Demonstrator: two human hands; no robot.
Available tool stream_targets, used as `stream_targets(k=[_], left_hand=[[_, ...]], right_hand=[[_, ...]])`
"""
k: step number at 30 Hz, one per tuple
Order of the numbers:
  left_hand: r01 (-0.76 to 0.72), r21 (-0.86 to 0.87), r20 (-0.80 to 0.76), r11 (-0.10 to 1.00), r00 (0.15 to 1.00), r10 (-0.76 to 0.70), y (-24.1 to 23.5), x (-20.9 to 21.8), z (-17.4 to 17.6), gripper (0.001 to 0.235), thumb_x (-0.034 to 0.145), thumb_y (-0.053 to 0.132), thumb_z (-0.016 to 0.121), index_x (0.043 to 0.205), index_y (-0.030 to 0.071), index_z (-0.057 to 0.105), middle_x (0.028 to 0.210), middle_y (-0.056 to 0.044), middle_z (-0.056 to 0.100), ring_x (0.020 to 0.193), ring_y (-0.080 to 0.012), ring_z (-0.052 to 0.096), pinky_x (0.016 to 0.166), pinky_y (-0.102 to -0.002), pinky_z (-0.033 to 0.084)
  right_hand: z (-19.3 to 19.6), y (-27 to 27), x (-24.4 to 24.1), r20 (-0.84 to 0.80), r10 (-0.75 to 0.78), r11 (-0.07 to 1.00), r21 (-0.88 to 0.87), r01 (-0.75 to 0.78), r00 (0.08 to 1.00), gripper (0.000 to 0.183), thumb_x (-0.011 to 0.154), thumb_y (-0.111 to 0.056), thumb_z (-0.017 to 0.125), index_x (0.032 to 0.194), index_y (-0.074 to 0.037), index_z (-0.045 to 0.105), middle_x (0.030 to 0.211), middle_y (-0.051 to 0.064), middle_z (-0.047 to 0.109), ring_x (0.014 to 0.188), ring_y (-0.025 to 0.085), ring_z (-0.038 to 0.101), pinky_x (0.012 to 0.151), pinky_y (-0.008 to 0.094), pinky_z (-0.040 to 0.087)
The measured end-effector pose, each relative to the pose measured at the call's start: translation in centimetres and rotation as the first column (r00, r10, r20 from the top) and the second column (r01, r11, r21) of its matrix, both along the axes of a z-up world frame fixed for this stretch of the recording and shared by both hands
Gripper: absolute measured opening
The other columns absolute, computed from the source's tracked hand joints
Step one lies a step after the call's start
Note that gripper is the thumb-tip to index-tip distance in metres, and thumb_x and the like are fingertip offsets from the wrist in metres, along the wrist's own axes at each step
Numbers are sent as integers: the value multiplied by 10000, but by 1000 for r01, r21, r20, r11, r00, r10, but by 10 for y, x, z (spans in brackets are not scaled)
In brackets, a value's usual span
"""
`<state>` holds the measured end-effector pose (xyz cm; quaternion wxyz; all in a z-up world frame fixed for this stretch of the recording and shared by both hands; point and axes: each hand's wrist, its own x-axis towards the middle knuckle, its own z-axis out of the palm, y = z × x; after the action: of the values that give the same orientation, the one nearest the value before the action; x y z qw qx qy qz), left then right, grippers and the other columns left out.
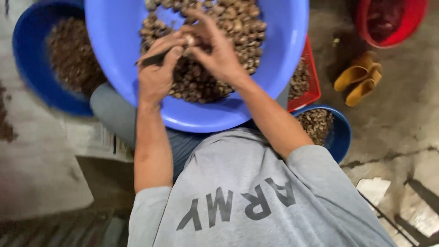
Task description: The person sits with a large blue basin of cashew nuts on their lap and uses a small knife to peel the outer skin off individual nuts. They pick up a nut, scrape the skin with the blade, and drop the peeled nut into a smaller blue bowl to the right.
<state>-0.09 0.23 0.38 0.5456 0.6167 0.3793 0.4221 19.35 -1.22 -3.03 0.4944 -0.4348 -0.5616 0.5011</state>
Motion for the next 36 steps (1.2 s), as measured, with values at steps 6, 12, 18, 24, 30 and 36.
stream_targets(k=[6, 12, 18, 24, 30, 36], left_hand=[[-46, 20, -57, 999, 997, 47, -1, 0, 0, 160, 1076, 84, 641, 1168, -38, 688, 1285, -158, 675, 1235, -296, 636, 1114, -413, 513], [-13, -59, -107, 998, 994, 7, -1, -1, -2, 159, 1068, 109, 657, 1167, -7, 704, 1211, -123, 675, 1311, -293, 583, 1153, -419, 448], [-60, -114, -98, 992, 994, 49, 0, -1, -6, 154, 1035, 125, 689, 1139, 14, 707, 1271, -140, 686, 1315, -280, 608, 1157, -413, 487], [-90, -117, -100, 989, 992, 78, -2, -4, -19, 230, 1118, 226, 659, 1190, 20, 731, 1250, -240, 694, 1187, -314, 655, 956, -448, 587], [-100, -134, -74, 986, 993, 91, -2, -6, -21, 260, 1128, 220, 641, 1234, -5, 716, 1219, -284, 692, 1098, -329, 699, 864, -427, 636], [-70, -62, -144, 996, 988, 60, -2, 2, -7, 216, 1101, 214, 684, 1146, 13, 747, 1230, -262, 702, 1258, -416, 627, 1081, -569, 492]], right_hand=[[-8, -2, -4, 132, 7, 999, 46, -13, 991, 812, 988, 91, 696, 1602, -235, 277, 1477, 113, 632, 1319, 242, 696, 1093, 347, 629], [-5, -6, -7, 209, 29, 998, 50, -40, 978, 853, 947, 83, 657, 1619, -243, 245, 1531, 69, 627, 1276, 200, 735, 964, 288, 642], [-12, -5, -9, 244, 21, 999, 32, -29, 970, 851, 946, 93, 667, 1614, -211, 236, 1585, 107, 528, 1433, 285, 611, 1145, 373, 640], [-10, -3, -4, 282, -12, 999, 39, 1, 959, 435, 1052, 10, 631, 1457, -108, 524, 1330, 153, 646, 1265, 381, 636, 1073, 576, 535], [-10, -5, -5, 321, 56, 997, 25, -68, 946, 471, 1058, -5, 647, 1490, -50, 466, 1359, 230, 620, 1270, 438, 625, 1052, 613, 546], [-5, -4, -3, 335, 46, 999, 10, -52, 941, 456, 1053, -63, 679, 1469, -127, 503, 1298, 168, 669, 1208, 391, 664, 980, 591, 580]])
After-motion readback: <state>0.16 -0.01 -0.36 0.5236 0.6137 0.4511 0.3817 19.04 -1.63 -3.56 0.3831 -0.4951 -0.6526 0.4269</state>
